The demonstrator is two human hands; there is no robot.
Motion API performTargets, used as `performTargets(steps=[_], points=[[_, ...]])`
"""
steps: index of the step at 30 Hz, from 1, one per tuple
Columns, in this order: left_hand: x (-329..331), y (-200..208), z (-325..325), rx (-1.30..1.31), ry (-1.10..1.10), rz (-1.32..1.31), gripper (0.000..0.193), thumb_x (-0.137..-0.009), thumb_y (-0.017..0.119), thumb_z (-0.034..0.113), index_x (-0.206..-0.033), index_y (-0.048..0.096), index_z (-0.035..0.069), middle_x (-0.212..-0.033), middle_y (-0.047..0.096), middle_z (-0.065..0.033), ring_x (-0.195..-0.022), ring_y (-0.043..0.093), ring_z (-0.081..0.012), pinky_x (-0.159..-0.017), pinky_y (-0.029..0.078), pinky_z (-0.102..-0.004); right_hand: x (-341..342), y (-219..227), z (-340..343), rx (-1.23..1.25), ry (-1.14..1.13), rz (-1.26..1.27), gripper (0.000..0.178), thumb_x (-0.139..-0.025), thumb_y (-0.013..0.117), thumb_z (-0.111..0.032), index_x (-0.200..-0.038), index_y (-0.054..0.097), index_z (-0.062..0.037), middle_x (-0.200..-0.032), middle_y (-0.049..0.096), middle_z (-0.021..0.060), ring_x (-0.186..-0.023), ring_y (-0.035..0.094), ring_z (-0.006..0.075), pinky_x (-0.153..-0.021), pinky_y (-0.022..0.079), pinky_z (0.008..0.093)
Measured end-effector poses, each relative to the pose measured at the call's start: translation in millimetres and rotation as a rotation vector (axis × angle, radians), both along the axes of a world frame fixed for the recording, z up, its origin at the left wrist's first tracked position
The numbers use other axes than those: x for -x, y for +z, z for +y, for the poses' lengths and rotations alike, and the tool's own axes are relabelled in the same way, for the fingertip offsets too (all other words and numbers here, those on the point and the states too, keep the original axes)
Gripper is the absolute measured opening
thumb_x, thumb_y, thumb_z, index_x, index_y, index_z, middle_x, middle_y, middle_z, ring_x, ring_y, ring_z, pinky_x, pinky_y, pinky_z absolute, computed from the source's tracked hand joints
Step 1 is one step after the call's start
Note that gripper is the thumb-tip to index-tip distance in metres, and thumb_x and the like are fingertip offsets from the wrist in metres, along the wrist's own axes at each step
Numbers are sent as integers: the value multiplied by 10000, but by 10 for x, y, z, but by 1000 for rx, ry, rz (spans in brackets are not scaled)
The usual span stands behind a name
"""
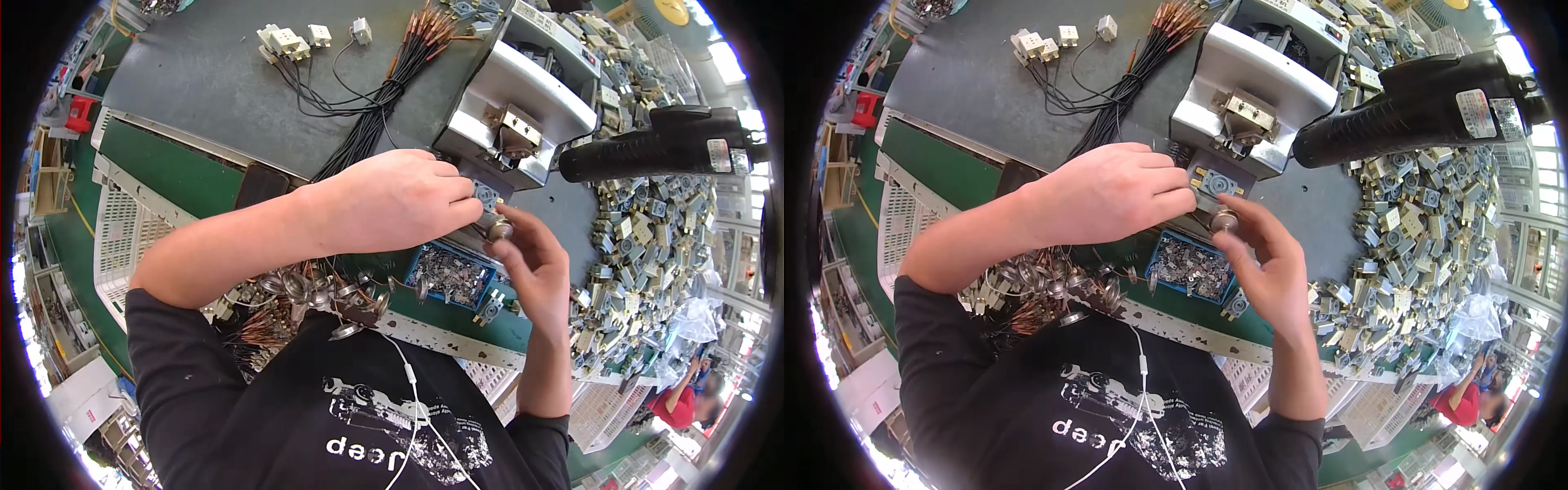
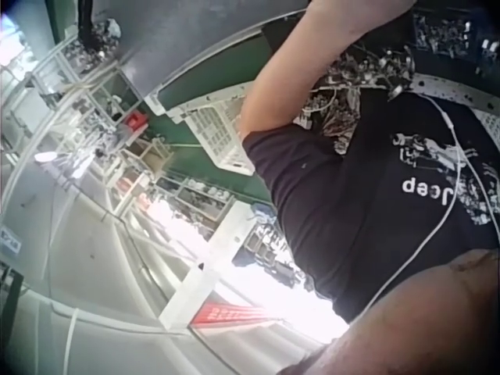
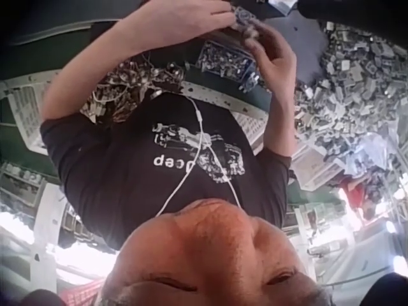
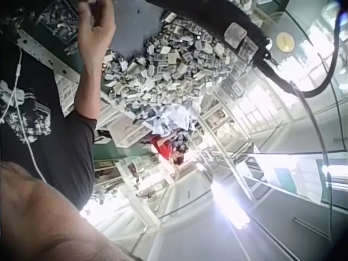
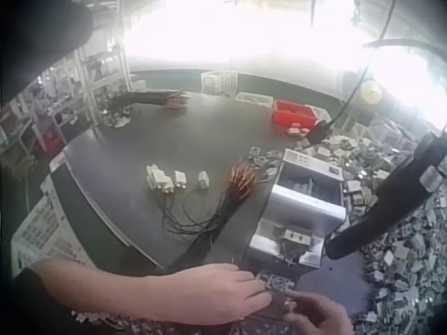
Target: Assembling electronic components by placing them into a fixture and using an electric screwdriver to fasten them.
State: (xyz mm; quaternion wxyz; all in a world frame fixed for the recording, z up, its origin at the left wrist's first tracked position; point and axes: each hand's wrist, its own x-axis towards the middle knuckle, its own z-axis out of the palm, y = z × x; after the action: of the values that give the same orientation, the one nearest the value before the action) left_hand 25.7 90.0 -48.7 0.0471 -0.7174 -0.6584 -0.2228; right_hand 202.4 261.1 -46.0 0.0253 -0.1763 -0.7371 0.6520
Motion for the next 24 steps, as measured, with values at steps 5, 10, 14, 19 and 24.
performTargets(steps=[5,10,14,19,24], points=[[25,50,40,86,-19,-131,189,-861,667,237,-864,553,86,-823,636,-16,-825,641,-197,-720,516,-339,-110,-55,-153,-102,-74,73,391,-922,707,0,-1306,630,-4,-1037,717,83,-925,662,110,-849,527,269],[13,-30,73,90,-53,-40,280,-877,677,331,-861,541,87,-765,627,-28,-757,642,-214,-709,504,-351,58,-12,110,0,246,-111,299,-975,639,-26,-1264,610,49,-1045,692,61,-937,654,114,-846,536,272],[8,36,66,189,-48,-68,252,-885,674,331,-952,596,101,-748,620,-13,-730,639,-205,-700,485,-345,-21,59,171,-105,193,-69,302,-978,640,-43,-1268,613,37,-1057,698,89,-951,652,126,-852,538,289],[109,166,77,308,-100,-184,358,-878,701,327,-1200,646,182,-764,647,-21,-729,667,-238,-679,507,-382,-160,230,299,-283,-252,192,336,-1016,577,-64,-1343,569,13,-1143,683,152,-949,654,170,-830,547,321],[196,53,366,264,40,-333,367,-901,701,301,-1228,634,148,-830,690,-88,-826,694,-313,-698,542,-413,40,426,413,-394,-319,840,521,-1014,573,-114,-1485,369,-27,-1309,589,233,-1074,650,251,-858,567,361]])
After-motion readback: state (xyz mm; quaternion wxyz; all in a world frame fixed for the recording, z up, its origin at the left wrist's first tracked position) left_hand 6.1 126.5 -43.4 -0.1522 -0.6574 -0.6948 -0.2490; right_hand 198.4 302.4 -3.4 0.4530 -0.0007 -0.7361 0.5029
